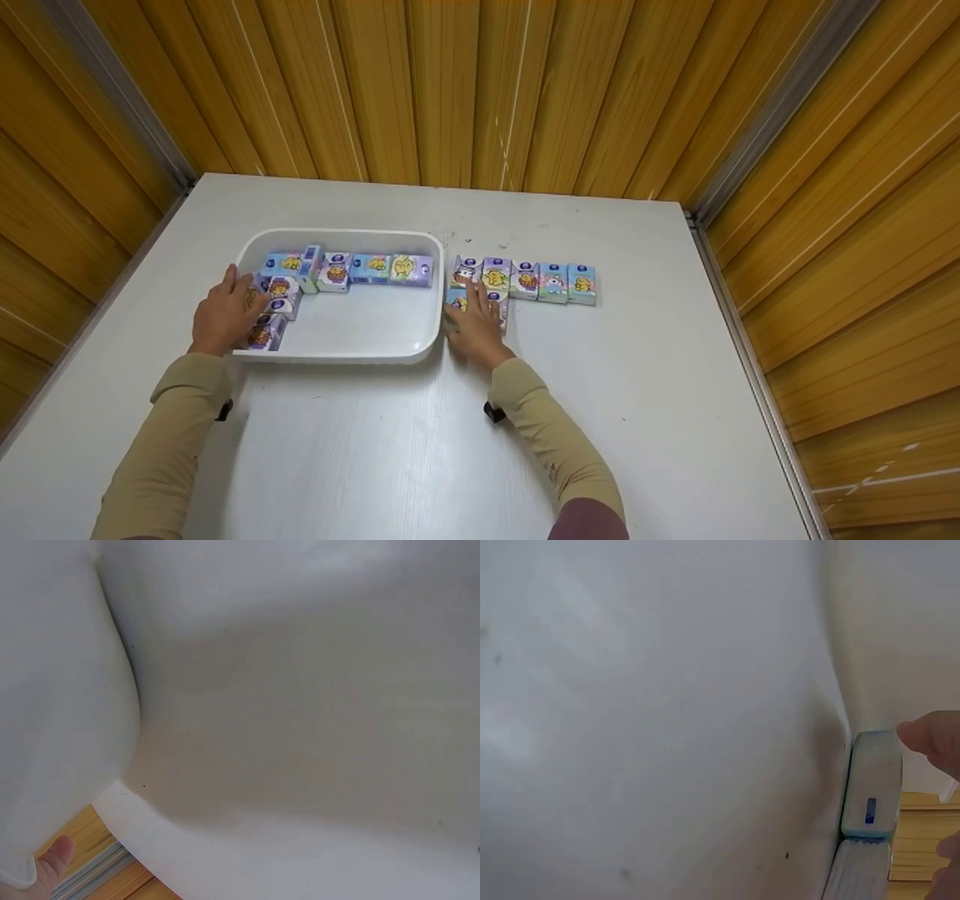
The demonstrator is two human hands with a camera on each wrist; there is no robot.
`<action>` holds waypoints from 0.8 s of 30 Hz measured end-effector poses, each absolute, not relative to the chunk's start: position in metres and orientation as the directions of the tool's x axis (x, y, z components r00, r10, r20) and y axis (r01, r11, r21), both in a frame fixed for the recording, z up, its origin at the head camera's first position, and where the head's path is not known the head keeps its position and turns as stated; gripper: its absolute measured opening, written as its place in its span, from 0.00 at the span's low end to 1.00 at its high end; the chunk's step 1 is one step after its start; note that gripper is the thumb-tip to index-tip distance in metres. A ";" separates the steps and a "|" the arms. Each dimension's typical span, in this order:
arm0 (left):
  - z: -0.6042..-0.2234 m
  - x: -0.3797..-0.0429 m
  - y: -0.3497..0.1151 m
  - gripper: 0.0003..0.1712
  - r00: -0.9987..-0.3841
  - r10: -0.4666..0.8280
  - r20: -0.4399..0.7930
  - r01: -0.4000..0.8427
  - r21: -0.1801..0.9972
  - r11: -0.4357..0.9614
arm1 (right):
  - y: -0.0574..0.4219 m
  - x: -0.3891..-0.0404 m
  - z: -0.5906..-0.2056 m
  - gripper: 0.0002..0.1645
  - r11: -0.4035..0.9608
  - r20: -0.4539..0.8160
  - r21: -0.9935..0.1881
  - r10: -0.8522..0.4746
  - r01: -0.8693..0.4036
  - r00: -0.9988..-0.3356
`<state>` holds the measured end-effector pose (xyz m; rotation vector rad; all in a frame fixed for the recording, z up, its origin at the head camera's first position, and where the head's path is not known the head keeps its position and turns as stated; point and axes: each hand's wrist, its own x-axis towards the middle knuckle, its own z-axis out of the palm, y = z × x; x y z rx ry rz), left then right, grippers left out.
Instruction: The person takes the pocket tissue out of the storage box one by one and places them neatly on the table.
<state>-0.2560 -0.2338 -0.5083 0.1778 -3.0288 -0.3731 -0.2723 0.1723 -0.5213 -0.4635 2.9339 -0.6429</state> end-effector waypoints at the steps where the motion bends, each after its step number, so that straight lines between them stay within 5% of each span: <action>1: -0.508 -0.256 -0.234 0.38 -0.990 -0.119 0.082 -0.096 0.245 0.965 | 0.171 -0.273 -0.522 0.30 0.870 -0.049 -0.408 -0.325 -0.278 -0.945; 13: -0.507 -0.255 -0.234 0.38 -0.989 -0.128 0.070 -0.107 0.247 0.963 | 0.172 -0.274 -0.524 0.34 0.868 -0.135 -0.444 -0.312 -0.224 -0.940; 24: -0.509 -0.257 -0.234 0.38 -0.991 -0.126 0.050 -0.110 0.236 0.965 | 0.162 -0.263 -0.510 0.31 0.672 0.157 -0.659 -0.316 -0.337 -0.936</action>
